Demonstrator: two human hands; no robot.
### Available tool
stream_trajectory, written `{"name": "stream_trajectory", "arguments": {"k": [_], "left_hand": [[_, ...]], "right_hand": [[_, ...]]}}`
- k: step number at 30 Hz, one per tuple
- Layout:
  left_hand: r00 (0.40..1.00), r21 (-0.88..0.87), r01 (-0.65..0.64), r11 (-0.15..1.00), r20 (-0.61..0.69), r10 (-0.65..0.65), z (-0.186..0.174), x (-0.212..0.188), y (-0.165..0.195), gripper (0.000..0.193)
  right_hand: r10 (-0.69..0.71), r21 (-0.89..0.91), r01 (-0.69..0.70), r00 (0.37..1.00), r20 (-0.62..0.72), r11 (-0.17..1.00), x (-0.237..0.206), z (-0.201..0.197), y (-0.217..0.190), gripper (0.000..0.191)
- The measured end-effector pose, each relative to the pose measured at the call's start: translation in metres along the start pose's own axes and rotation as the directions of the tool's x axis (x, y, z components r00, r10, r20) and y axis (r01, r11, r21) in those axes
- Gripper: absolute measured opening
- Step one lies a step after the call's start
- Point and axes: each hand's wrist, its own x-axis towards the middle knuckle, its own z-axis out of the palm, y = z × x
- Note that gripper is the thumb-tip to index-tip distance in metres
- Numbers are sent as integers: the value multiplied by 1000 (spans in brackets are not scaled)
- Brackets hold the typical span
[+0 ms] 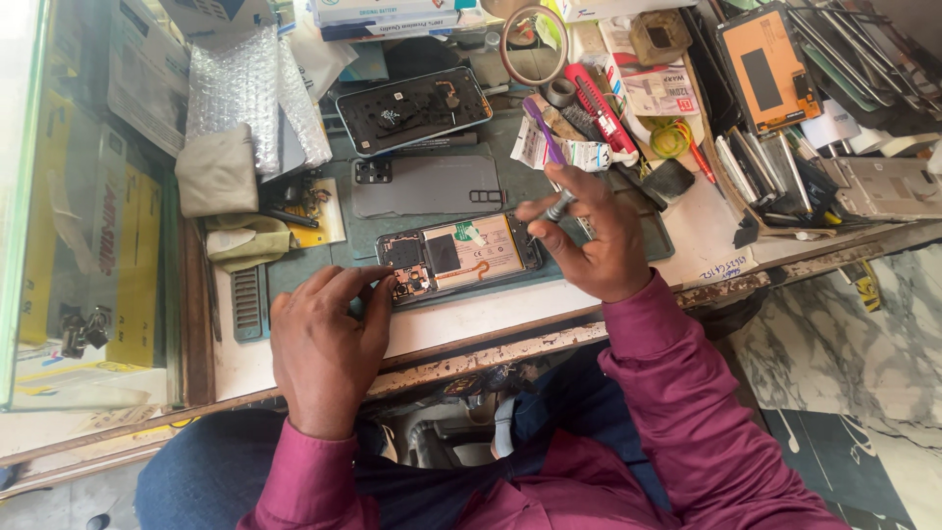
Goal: The person uses a precision screwdriver to remove screws from the internal frame of a disassembled smartphone. After removing the screws, the person places the phone aside and picks up another smartphone, wrapping a rubber band around it before placing it into a drawer.
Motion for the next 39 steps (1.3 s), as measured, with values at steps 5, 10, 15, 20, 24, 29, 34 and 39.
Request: {"name": "stream_trajectory", "arguments": {"k": [5,10,15,20,24,29,34,39], "left_hand": [[1000,3,-9,1000,-4,9,-1,0,0,9],[998,-9,-48,999,-29,48,-1,-1,0,9],[996,-49,-89,995,-28,88,-3,-3,-1,7],[971,-310,-239,920,-78,226,3,-13,14,7],[964,-342,-247,907,8,265,13,-22,27,9],[980,-384,-172,907,25,197,14,-21,27,7],[978,-353,-160,922,68,196,15,-20,30,9],[981,-342,-133,930,87,173,15,-19,31,11]], "right_hand": [[38,-75,-39,999,-16,996,-3,-1,2,57],[11,0,-11,998,-57,1000,-9,2,6,54],[87,190,-34,956,-281,981,-10,5,5,61],[305,556,-91,902,-307,826,-31,28,-28,65],[321,608,-151,930,-180,779,-47,43,-46,61],[319,648,-147,935,-155,747,-45,42,-42,58],[271,615,-166,959,-81,771,-46,41,-43,54],[224,588,-158,974,-42,793,-47,41,-44,50]]}}
